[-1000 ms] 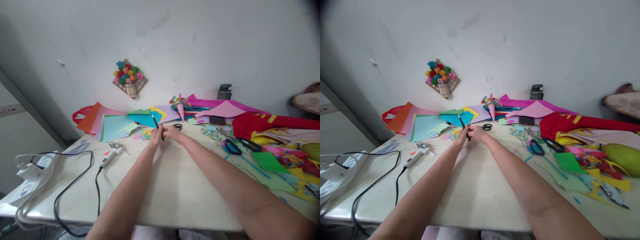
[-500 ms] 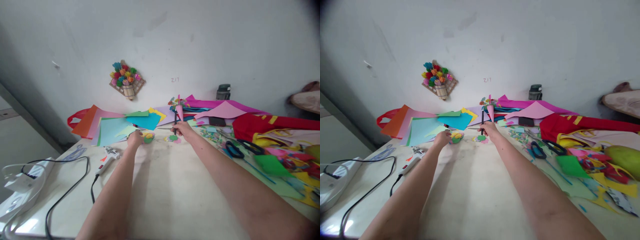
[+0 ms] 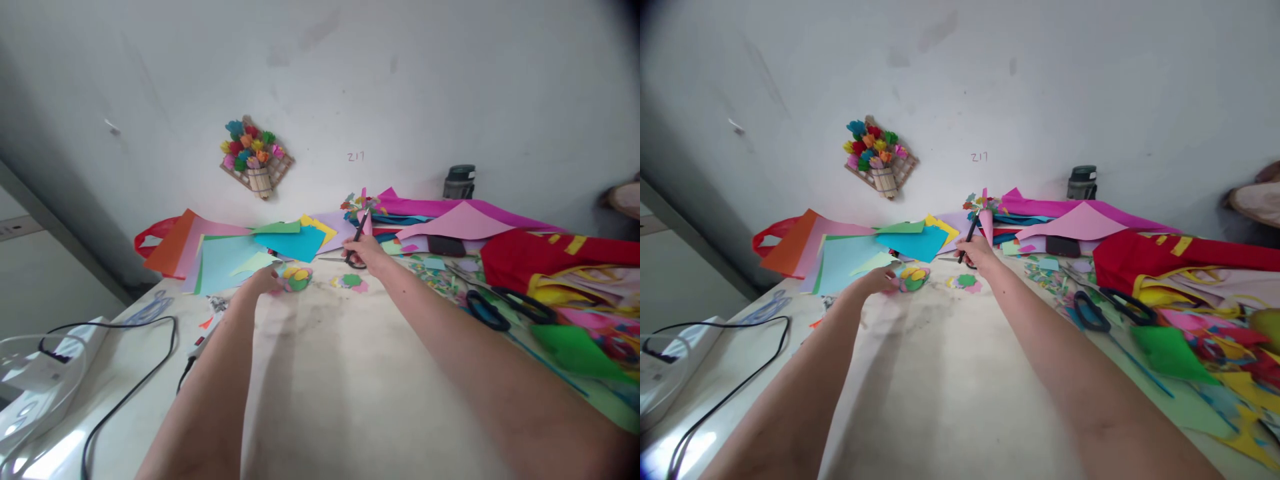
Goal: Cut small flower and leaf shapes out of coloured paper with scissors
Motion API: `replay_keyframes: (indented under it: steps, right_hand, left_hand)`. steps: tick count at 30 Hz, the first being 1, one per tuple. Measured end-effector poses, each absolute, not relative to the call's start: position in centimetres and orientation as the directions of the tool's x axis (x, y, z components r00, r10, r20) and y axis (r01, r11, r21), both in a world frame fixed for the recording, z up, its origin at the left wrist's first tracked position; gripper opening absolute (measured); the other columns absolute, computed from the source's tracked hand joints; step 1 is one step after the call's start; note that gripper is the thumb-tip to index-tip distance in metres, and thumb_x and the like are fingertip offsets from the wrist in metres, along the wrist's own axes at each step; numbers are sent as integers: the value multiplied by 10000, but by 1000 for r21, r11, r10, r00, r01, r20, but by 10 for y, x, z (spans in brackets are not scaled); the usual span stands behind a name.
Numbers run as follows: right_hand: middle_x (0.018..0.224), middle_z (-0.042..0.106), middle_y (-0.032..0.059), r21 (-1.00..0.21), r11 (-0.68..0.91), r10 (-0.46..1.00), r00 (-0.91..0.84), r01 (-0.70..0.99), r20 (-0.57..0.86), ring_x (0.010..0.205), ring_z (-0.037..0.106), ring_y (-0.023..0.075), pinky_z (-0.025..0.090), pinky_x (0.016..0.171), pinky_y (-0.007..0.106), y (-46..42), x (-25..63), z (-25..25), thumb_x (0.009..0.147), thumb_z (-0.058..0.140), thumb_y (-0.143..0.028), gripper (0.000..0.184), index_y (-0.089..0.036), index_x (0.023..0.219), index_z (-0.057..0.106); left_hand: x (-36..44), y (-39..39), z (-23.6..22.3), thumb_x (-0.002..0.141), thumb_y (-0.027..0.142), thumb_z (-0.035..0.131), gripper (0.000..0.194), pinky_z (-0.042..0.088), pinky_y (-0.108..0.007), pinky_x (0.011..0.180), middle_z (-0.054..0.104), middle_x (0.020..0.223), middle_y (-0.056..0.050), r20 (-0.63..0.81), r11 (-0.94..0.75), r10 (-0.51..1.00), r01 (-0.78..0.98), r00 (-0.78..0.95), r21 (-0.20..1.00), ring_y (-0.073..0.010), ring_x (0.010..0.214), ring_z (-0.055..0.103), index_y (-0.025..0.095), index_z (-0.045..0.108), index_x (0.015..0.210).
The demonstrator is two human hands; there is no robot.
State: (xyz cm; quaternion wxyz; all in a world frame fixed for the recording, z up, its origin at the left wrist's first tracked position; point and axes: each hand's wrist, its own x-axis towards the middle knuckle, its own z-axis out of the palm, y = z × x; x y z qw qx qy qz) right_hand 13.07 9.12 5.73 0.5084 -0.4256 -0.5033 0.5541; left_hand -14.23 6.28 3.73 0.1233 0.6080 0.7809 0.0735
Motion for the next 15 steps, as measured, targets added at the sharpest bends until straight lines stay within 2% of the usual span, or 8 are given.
replay_keyframes:
  steps: [2, 4, 6, 7, 9, 11, 12, 15]
  right_hand:
    - [476, 600, -15, -992, 17, 991, -129, -128, 34, 301, 366, 39, 214, 306, 167, 94, 127, 51, 762, 574, -76, 93, -150, 715, 544]
    - [472, 601, -15, -992, 17, 990, -138, -127, 35, 298, 361, 42, 214, 307, 174, 98, 126, 44, 750, 590, -83, 86, -151, 715, 549]
    - [477, 608, -12, -992, 6, 990, -142, -125, 24, 300, 369, 45, 219, 310, 178, 102, 128, 39, 742, 607, -95, 81, -152, 723, 554]
    - [479, 610, -10, -993, -4, 990, -143, -117, 13, 301, 373, 46, 221, 311, 179, 103, 129, 37, 743, 610, -99, 78, -152, 725, 555]
    - [480, 613, -5, -995, -9, 989, -146, -102, 7, 296, 366, 45, 217, 311, 180, 105, 134, 36, 757, 607, -109, 74, -152, 729, 553]
    - [452, 595, -10, -996, 7, 990, -138, -87, 19, 279, 327, 41, 198, 308, 183, 104, 140, 39, 781, 602, -125, 82, -155, 728, 547]
    - [430, 577, -16, -997, 19, 991, -131, -78, 29, 274, 311, 40, 192, 308, 184, 103, 143, 41, 793, 606, -139, 91, -157, 727, 546]
    - [365, 510, -32, -1000, 14, 993, -119, -27, 17, 282, 335, 51, 219, 322, 178, 97, 149, 46, 819, 628, -189, 135, -159, 714, 549]
  left_hand:
    - [-143, 60, 39, 554, 243, 709, 258, 434, -244, 539, 669, 646, -22, -136, 304, 952, 898, -274, 319, -198, 636, 633, 218, 682, 809]
    - [-143, 56, 42, 519, 237, 723, 131, 402, -239, 510, 604, 531, -2, -92, 300, 953, 875, -287, 380, -178, 567, 586, 224, 625, 605]
    - [-145, 51, 50, 494, 248, 743, 178, 370, -235, 488, 549, 459, 10, -32, 295, 949, 852, -312, 432, -157, 518, 538, 220, 567, 487]
    - [-145, 48, 55, 493, 269, 753, 199, 360, -233, 480, 538, 444, 10, -10, 291, 946, 836, -323, 465, -148, 499, 519, 215, 563, 466]
    - [-143, 43, 68, 513, 316, 760, 245, 369, -238, 472, 554, 442, -8, -54, 297, 945, 780, -321, 551, -141, 468, 510, 203, 553, 446]
    - [-134, 39, 79, 583, 384, 735, 264, 389, -241, 472, 614, 495, -37, -108, 234, 970, 705, -220, 670, -133, 449, 517, 188, 588, 484]
    - [-127, 38, 83, 612, 408, 724, 272, 382, -237, 459, 631, 519, -40, -83, 175, 982, 673, -168, 719, -122, 432, 504, 183, 606, 515]
    - [-97, 36, 84, 675, 437, 694, 319, 348, -226, 418, 610, 502, -39, -52, 54, 998, 629, -21, 776, -112, 402, 494, 172, 585, 534]
